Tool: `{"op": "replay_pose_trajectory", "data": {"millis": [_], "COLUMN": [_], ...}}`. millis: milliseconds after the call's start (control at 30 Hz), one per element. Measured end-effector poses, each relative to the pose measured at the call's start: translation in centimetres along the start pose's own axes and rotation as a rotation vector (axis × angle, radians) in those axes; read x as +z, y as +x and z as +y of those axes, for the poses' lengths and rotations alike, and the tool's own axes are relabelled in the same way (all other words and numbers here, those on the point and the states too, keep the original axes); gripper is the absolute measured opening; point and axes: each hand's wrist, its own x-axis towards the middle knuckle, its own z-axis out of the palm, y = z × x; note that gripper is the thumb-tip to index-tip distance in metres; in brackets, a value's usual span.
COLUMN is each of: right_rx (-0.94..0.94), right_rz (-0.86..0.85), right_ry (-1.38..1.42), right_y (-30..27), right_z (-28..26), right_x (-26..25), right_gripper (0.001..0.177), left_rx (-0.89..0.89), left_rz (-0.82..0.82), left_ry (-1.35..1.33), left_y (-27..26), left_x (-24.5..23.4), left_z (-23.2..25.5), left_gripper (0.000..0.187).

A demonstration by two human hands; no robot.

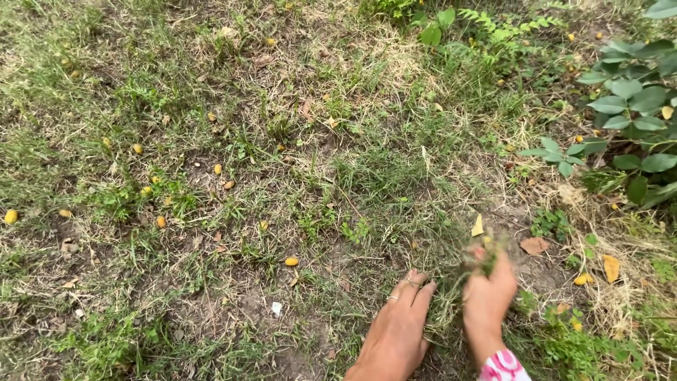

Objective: Pulling weeds and grass from the garden by hand.

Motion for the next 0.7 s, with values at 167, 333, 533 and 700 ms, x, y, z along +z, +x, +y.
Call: {"op": "replay_pose_trajectory", "data": {"millis": [167, 333, 533, 700], "right_rx": [0.127, 0.2, -0.427, -0.626], "right_rz": [-0.01, -0.013, -0.034, 0.023], "right_ry": [0.026, 0.186, -0.136, -0.548], "right_y": [-3.5, -5.2, -4.0, -3.5], "right_z": [6.1, 12.2, 16.4, 22.4], "right_x": [-3.7, -6.9, -9.2, -9.0], "right_gripper": [0.027, 0.024, 0.025, 0.038], "left_rx": [0.018, -0.06, -0.156, -0.152], "left_rz": [0.025, 0.055, 0.005, 0.004], "left_ry": [-0.011, -0.017, -0.034, -0.064], "left_y": [-0.3, 0.4, 1.3, 4.1], "left_x": [-0.9, -0.9, -4.2, -2.6], "left_z": [0.9, 1.2, 4.1, 4.6], "left_gripper": [0.079, 0.095, 0.106, 0.114]}}
